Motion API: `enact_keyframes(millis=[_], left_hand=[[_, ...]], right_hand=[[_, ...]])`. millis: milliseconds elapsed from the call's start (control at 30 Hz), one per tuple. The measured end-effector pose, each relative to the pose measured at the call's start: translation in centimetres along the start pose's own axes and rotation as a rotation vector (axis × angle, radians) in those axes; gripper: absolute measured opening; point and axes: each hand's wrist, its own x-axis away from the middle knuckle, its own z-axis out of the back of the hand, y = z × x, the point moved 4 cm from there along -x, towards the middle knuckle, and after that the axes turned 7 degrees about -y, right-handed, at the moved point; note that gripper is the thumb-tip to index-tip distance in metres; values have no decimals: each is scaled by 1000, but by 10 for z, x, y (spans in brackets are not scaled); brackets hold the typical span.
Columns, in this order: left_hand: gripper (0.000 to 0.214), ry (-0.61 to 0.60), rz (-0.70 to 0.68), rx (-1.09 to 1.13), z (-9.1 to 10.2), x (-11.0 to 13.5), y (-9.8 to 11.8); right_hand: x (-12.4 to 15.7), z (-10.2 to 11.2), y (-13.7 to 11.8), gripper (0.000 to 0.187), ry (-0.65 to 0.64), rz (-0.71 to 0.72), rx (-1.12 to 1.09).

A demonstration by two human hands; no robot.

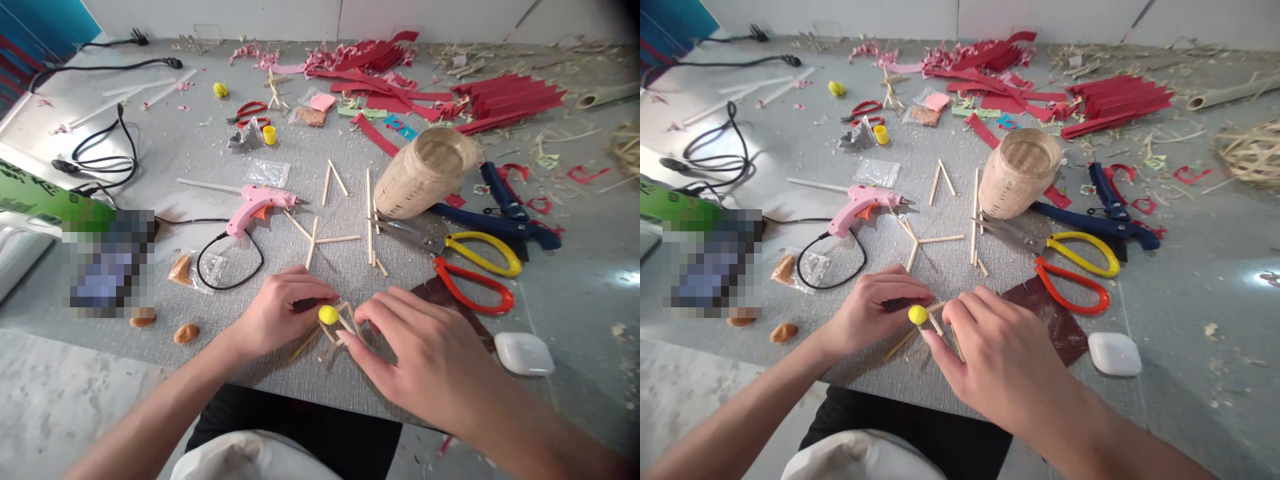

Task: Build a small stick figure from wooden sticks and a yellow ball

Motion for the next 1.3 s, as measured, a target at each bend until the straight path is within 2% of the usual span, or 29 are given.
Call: enact_keyframes(millis=[133,333,500,667,933,1133,1300], left_hand=[[11,6,-18,-4,-1,0,0],[11,6,-23,-5,-2,-1,-2],[13,-38,-34,-22,-3,-3,0],[13,-94,-33,-24,-3,-3,0],[16,-98,8,-73,-4,-3,1],[33,-81,81,-103,-6,-2,2],[32,-90,77,-105,-6,-2,2]], right_hand=[[-3,-7,2,23,-63,-30,-17],[2,-9,15,24,-85,-81,-195],[6,-13,30,26,-89,-197,-389],[6,-18,34,30,-114,-258,-493],[8,-20,38,29,-100,-256,-533],[8,-20,39,27,-85,-251,-555],[8,-20,39,26,-82,-243,-565]])
